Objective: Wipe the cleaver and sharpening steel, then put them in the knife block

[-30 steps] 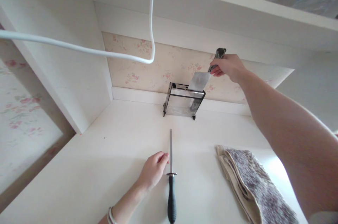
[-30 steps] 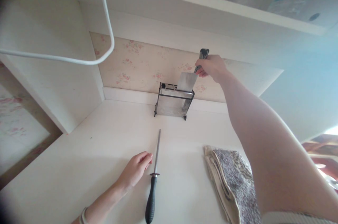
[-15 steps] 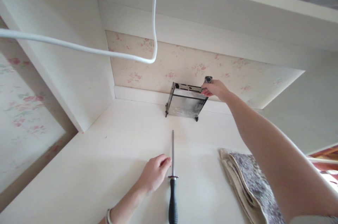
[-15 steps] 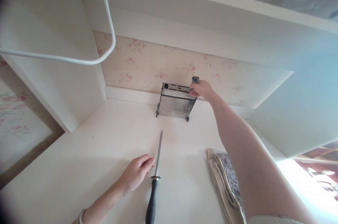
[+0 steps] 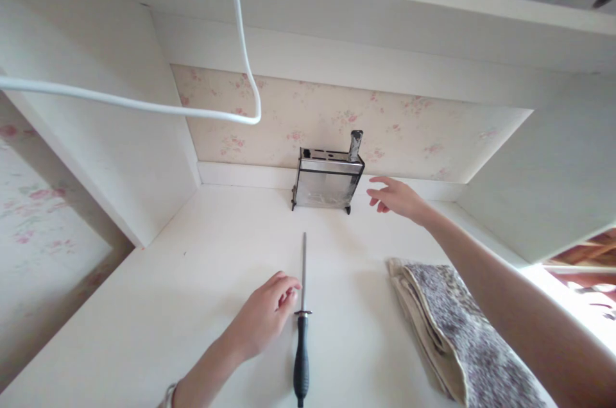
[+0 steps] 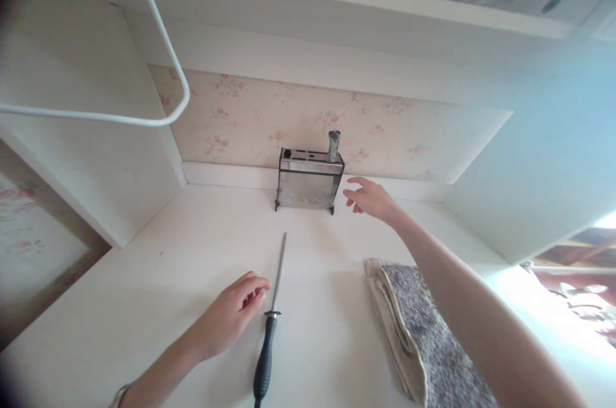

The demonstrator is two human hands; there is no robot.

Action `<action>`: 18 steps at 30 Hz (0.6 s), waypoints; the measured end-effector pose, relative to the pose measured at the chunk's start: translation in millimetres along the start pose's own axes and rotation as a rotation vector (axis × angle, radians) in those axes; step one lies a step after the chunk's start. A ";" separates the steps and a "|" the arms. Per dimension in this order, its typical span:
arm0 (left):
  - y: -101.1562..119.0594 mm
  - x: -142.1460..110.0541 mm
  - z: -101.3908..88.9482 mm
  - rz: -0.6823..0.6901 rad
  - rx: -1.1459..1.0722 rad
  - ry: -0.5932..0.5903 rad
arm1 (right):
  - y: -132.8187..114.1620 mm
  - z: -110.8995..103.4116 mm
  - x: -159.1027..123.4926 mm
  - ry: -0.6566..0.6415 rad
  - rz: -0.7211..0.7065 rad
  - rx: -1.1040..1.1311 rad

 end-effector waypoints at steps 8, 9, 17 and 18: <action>65.9 -51.3 37.2 0.671 0.565 -0.371 | 105.0 57.2 -83.3 -0.178 0.097 0.219; 70.1 -53.6 40.4 0.719 0.596 -0.378 | 115.1 61.5 -89.1 -0.161 0.118 0.251; 96.3 -38.4 49.2 0.858 0.658 -0.339 | 142.4 58.9 -100.9 -0.015 0.111 0.298; 102.4 -31.7 42.5 0.831 0.602 -0.339 | 143.0 58.2 -101.2 -0.016 0.105 0.283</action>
Point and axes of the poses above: each hand's wrist, its own x-axis towards the middle knuckle, its own z-axis out of the palm, y = z × x, the point moved 10 cm from there along x, towards the middle knuckle, and after that the axes turned 3 degrees about y, right-handed, at the moved point
